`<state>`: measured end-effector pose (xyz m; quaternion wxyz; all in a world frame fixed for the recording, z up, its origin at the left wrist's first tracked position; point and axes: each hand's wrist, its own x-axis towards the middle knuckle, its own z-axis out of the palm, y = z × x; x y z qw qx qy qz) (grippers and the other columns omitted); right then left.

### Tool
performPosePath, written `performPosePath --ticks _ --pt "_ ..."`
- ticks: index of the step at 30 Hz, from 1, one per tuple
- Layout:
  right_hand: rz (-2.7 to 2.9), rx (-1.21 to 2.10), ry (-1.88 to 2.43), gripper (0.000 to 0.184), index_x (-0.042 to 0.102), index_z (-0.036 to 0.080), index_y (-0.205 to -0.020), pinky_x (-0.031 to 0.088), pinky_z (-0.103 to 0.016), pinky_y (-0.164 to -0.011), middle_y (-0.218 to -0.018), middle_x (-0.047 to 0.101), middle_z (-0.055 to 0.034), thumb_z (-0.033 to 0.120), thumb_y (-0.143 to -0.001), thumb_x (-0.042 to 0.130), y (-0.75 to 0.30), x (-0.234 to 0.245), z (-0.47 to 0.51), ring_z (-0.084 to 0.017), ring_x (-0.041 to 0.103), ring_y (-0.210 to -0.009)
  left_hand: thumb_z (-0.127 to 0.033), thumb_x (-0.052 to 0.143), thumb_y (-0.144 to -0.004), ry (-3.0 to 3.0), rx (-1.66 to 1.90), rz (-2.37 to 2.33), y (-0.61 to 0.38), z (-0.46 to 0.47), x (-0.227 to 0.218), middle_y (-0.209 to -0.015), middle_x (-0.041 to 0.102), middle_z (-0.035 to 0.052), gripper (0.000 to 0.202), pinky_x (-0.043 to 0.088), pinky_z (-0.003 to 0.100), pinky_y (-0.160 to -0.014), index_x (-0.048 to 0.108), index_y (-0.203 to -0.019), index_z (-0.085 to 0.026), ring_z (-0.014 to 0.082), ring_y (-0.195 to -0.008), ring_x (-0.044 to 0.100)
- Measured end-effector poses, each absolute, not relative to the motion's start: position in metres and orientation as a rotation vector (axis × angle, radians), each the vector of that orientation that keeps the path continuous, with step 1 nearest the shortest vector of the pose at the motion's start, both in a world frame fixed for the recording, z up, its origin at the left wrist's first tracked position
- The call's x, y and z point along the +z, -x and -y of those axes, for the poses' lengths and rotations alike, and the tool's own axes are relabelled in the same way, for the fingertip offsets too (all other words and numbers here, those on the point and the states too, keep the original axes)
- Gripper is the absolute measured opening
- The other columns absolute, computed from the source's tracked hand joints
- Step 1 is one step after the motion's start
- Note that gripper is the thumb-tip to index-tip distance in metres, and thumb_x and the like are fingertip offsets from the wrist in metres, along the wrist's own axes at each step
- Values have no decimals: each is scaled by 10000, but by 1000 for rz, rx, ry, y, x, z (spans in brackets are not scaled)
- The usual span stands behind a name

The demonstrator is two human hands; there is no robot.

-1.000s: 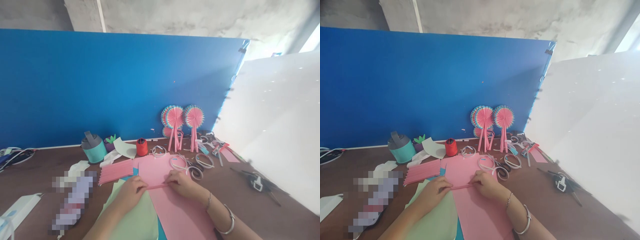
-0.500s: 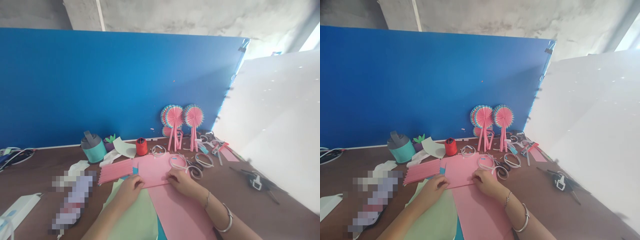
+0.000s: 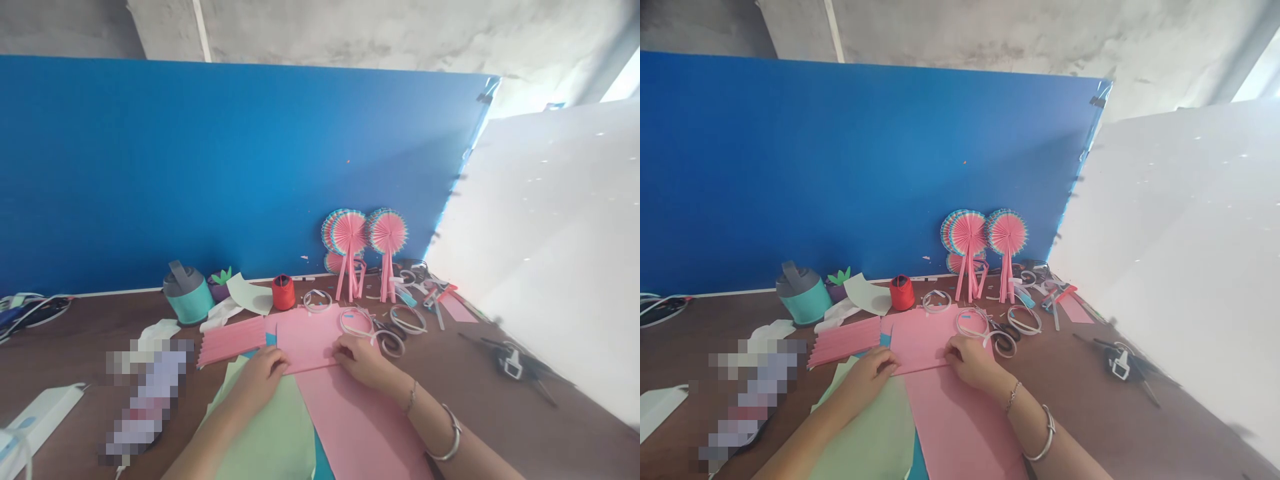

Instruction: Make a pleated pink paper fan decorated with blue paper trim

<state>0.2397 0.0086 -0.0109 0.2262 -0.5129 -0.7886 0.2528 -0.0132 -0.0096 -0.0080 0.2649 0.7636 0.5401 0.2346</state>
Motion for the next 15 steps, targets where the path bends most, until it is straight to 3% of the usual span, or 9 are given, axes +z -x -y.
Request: performPosePath --ticks 15 --pt "2147 717 1524 114 624 153 -724 349 -226 -577 -714 624 -24 90 -729 529 -237 -7 -12 -129 516 -634 -229 407 -856 -2115 587 -1471 14 7 -11 -905 646 54 213 419 330 -803 616 -820 -204 209 -915 573"
